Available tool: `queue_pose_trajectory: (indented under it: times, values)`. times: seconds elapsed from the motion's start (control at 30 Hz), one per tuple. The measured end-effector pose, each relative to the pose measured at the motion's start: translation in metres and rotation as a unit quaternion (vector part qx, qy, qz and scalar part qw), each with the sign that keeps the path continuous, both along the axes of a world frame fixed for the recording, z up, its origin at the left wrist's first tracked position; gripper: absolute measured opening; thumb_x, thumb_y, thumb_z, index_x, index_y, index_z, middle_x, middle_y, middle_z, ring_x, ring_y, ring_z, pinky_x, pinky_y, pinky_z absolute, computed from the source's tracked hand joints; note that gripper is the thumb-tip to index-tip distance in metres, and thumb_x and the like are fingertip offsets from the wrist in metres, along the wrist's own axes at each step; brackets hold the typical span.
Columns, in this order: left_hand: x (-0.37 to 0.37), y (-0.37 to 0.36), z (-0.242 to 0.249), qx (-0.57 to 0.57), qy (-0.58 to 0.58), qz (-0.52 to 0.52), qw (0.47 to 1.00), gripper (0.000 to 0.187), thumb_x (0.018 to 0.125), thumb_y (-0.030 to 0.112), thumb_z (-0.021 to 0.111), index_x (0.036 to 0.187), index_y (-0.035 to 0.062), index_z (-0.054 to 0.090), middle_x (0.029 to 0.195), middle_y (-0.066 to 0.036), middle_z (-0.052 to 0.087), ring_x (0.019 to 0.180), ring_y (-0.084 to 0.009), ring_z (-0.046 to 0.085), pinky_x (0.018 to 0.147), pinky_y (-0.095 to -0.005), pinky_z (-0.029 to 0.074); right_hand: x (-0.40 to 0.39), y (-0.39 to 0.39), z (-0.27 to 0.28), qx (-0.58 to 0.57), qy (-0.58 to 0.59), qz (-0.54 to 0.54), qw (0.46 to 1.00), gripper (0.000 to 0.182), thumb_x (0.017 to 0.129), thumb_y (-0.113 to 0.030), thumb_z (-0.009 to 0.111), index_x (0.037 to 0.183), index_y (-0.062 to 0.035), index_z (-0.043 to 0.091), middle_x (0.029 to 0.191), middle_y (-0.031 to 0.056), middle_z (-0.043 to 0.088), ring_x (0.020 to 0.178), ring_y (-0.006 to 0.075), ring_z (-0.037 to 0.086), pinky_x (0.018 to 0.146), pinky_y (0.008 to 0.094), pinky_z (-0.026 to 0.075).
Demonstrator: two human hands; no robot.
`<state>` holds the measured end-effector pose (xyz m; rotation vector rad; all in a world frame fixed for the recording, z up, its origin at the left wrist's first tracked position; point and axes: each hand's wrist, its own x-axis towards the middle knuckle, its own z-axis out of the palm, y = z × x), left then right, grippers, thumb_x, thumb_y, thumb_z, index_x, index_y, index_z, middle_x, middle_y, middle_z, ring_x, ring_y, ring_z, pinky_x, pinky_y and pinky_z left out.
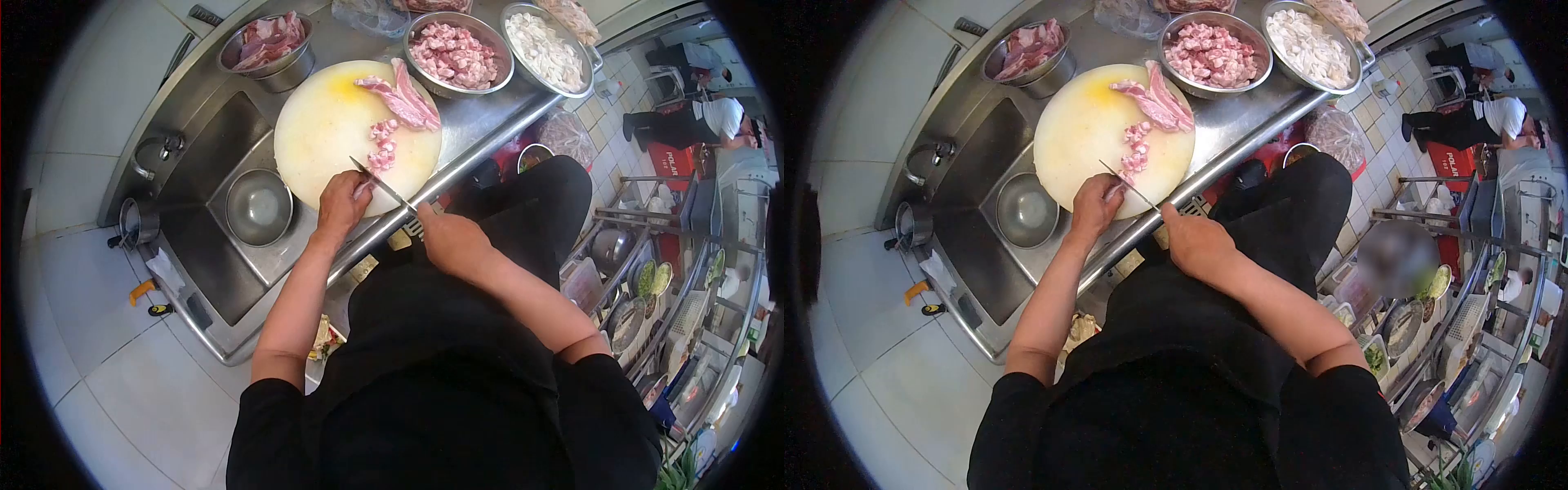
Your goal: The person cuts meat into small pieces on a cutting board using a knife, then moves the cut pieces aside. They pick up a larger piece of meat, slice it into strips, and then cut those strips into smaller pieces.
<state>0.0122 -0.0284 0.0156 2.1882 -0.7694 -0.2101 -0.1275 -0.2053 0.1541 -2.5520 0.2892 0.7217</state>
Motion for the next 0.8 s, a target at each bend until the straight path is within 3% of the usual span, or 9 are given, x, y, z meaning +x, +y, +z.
queue_pose_trajectory:
  times: [0.1,0.37,0.53,0.67,0.8]
  values:
    - [0.001,0.0,-0.007,-0.009,-0.002,0.0,1.0,0.022,0.086,0.014,0.071,0.104,0.0023,0.07,0.104,-0.015,0.071,0.1,-0.0351,0.066,0.089,-0.0431,0.053,0.02,0.005,-0.014,0.01,0.009,0.0,1.0,0.024,0.093,-0.004,0.048,0.116,0.0012,0.049,0.094,0.0277,0.071,0.092,0.0437,0.071,0.082,0.0553,0.054]
    - [-0.006,0.001,-0.012,-0.032,-0.047,0.001,0.998,0.018,0.083,0.011,0.073,0.099,0.0037,0.069,0.105,-0.013,0.07,0.099,-0.0348,0.065,0.087,-0.0424,0.053,0.062,0.018,-0.072,0.033,-0.111,-0.003,0.993,0.021,0.093,-0.004,0.048,0.114,0.0012,0.048,0.088,0.0295,0.07,0.088,0.0463,0.07,0.077,0.0545,0.055]
    - [-0.009,-0.004,-0.022,-0.031,-0.064,0.03,0.997,0.021,0.078,0.01,0.075,0.098,0.0055,0.069,0.1,-0.011,0.068,0.097,-0.0333,0.064,0.085,-0.0434,0.053,0.002,0.004,-0.03,0.033,-0.044,-0.017,0.998,0.022,0.093,-0.004,0.048,0.114,0.0019,0.048,0.09,0.0308,0.069,0.089,0.0477,0.069,0.079,0.0562,0.053]
    - [-0.011,-0.004,-0.017,-0.034,-0.083,0.02,0.996,0.02,0.077,0.009,0.075,0.095,0.0053,0.068,0.099,-0.01,0.067,0.097,-0.0332,0.064,0.085,-0.0427,0.053,-0.012,-0.004,-0.027,0.024,0.029,-0.049,0.998,0.024,0.093,-0.005,0.049,0.115,0.0027,0.047,0.091,0.031,0.069,0.09,0.0486,0.068,0.082,0.0577,0.052]
    - [-0.013,-0.006,-0.017,-0.045,-0.082,0.012,0.996,0.018,0.078,0.009,0.075,0.095,0.0055,0.068,0.098,-0.01,0.067,0.097,-0.0333,0.064,0.085,-0.0419,0.053,0.036,0.009,-0.052,0.039,-0.058,-0.029,0.997,0.03,0.092,-0.005,0.049,0.121,0.0041,0.046,0.092,0.0299,0.07,0.092,0.048,0.069,0.083,0.0577,0.052]
